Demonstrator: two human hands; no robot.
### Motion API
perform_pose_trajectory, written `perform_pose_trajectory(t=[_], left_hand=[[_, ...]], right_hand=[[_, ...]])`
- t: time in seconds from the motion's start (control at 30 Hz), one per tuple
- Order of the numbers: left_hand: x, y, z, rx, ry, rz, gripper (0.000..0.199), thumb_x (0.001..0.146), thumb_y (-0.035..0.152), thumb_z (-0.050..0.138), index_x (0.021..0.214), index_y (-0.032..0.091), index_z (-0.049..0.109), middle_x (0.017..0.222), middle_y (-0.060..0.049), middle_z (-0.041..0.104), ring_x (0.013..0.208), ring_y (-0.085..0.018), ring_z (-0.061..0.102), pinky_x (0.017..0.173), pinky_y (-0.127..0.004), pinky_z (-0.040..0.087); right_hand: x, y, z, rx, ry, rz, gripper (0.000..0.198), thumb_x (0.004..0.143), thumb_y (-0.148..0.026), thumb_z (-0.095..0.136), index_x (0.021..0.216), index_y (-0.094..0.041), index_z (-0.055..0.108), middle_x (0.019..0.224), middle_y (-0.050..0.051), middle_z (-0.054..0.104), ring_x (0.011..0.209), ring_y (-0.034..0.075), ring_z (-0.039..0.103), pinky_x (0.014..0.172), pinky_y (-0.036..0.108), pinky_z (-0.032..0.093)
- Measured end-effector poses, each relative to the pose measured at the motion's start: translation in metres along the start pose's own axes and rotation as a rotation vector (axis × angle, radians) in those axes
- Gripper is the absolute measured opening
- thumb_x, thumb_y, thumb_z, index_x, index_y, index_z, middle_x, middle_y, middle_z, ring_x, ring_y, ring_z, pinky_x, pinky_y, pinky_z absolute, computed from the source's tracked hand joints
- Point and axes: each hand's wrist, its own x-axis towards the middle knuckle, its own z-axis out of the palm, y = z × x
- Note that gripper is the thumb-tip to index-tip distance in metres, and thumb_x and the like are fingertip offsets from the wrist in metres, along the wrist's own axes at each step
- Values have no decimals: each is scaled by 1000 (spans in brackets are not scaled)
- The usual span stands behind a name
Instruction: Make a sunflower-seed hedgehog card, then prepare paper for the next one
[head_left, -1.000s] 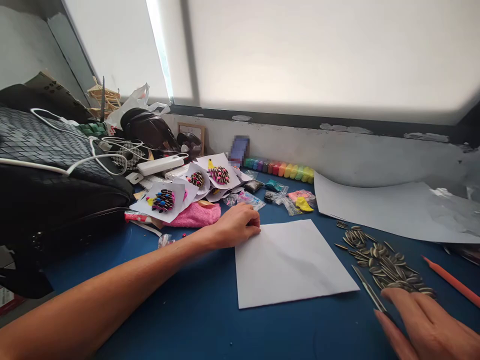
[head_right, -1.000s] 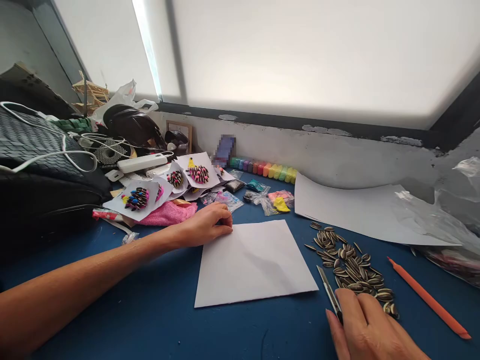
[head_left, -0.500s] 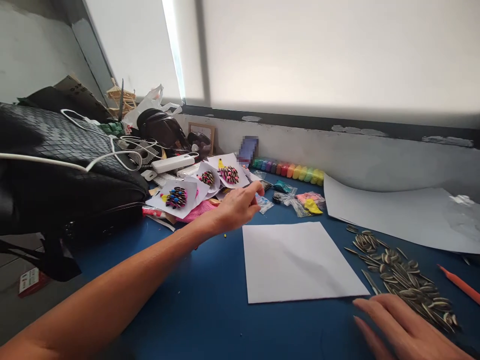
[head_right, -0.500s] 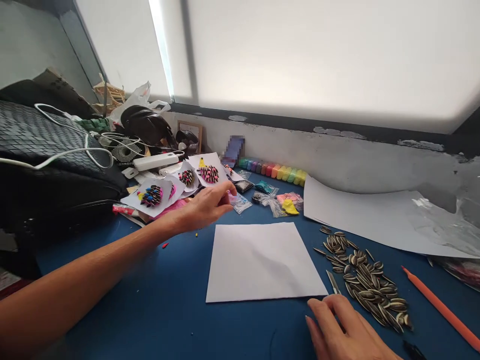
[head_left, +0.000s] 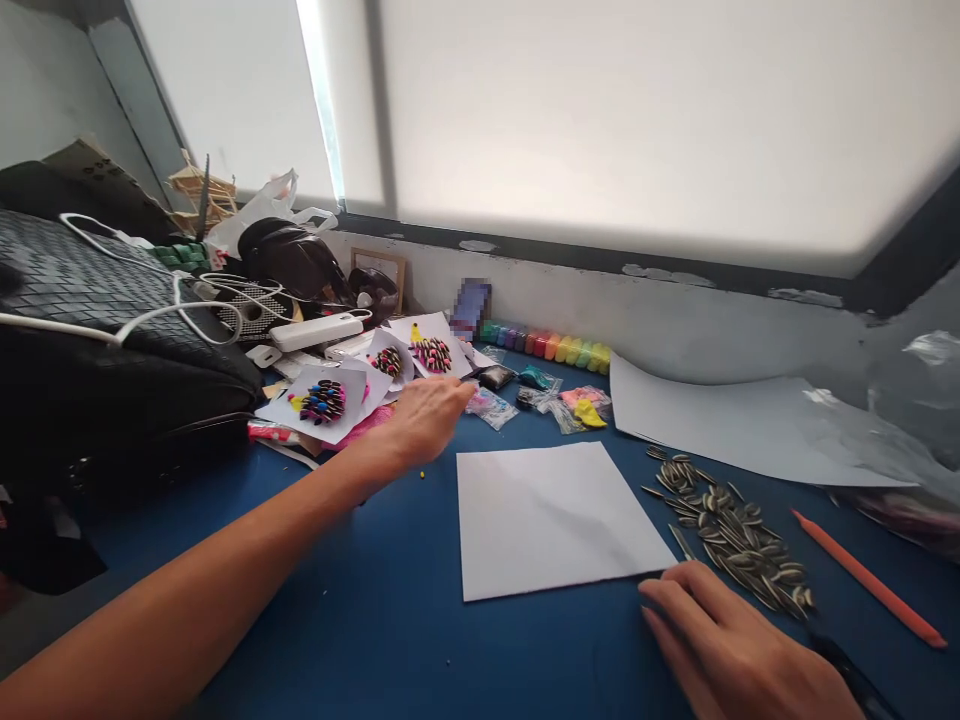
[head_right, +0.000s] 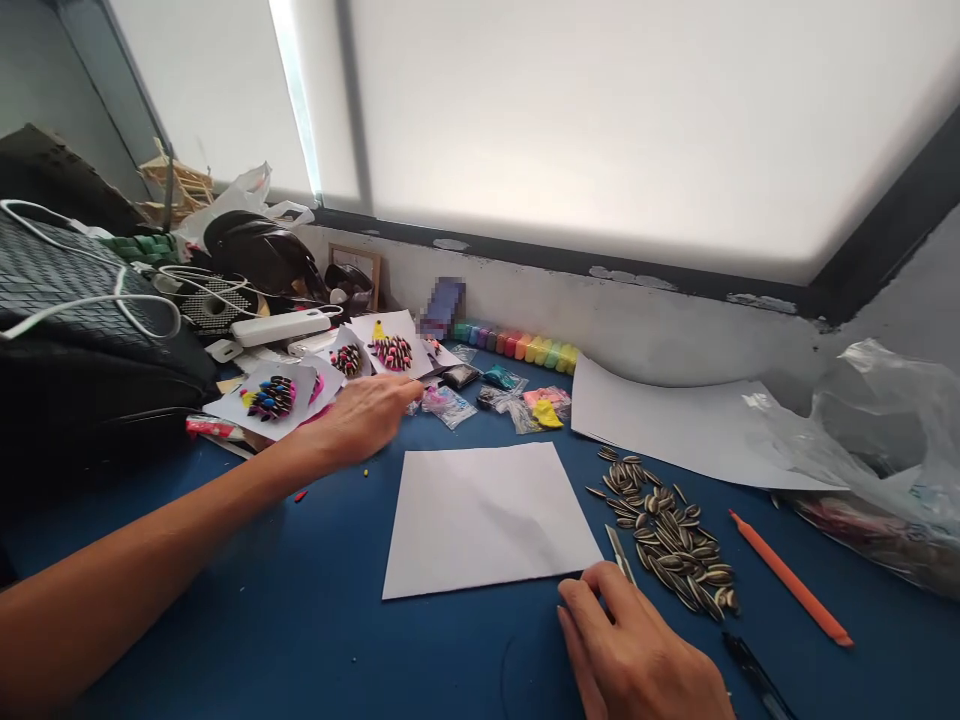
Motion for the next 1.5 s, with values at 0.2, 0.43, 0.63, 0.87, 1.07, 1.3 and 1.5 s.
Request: perform_pose_trajectory(t=[0.2, 0.43, 0.63, 0.87, 1.07, 1.3, 1.5], left_hand=[[3, -7, -7, 13, 27, 12, 27, 87, 8, 44, 100, 12, 67, 110, -19, 62, 106, -34, 59, 86, -40, 43], [-5, 30, 22, -179, -133, 164, 22, 90, 37, 55, 97, 18, 65, 108, -10, 65, 102, -27, 60, 85, -33, 44], [-1, 27, 30, -287, -218, 88, 23, 86, 40, 54, 94, 19, 58, 85, -5, 65, 79, -23, 61, 66, -30, 40], [3, 26, 31, -399, -240, 119, 21, 81, 41, 55, 81, 20, 58, 95, -6, 63, 91, -24, 59, 77, -32, 42], [1, 26, 32, -522, -229, 116, 21, 76, 40, 60, 82, 20, 60, 95, -6, 62, 94, -24, 57, 82, -35, 44], [4, 28, 36, -708, -224, 26, 21, 70, 37, 61, 80, 20, 54, 75, 0, 58, 72, -19, 53, 63, -29, 38], [1, 34, 28, -983, -240, -72, 37, 70, 45, 61, 91, 16, 66, 82, -3, 64, 70, -17, 58, 59, -27, 43]], right_hand=[[-3, 1, -7, -176, -46, 120, 23, 100, -21, 38, 101, -22, 61, 87, 5, 71, 62, 14, 72, 49, 19, 52], [-17, 19, -8, -238, -181, 295, 21, 95, -28, 45, 76, -24, 53, 58, -1, 62, 34, 15, 58, 28, 23, 30], [-13, 18, -11, -109, -318, 442, 24, 91, -20, 43, 67, -25, 44, 55, 0, 62, 36, 17, 60, 34, 23, 26], [-5, 13, -16, -73, -345, 534, 23, 86, -20, 41, 63, -25, 38, 52, 2, 61, 36, 18, 60, 37, 24, 24], [0, 24, -20, -61, -336, 599, 27, 86, -26, 44, 59, -27, 39, 47, -1, 59, 36, 18, 59, 37, 26, 30], [-11, 80, -38, -146, -309, 766, 33, 87, -29, 50, 54, -27, 45, 38, 1, 57, 28, 20, 55, 30, 25, 32], [-29, 104, -36, -108, -338, 731, 32, 88, -26, 50, 57, -24, 58, 47, 2, 62, 31, 15, 57, 30, 20, 29]])
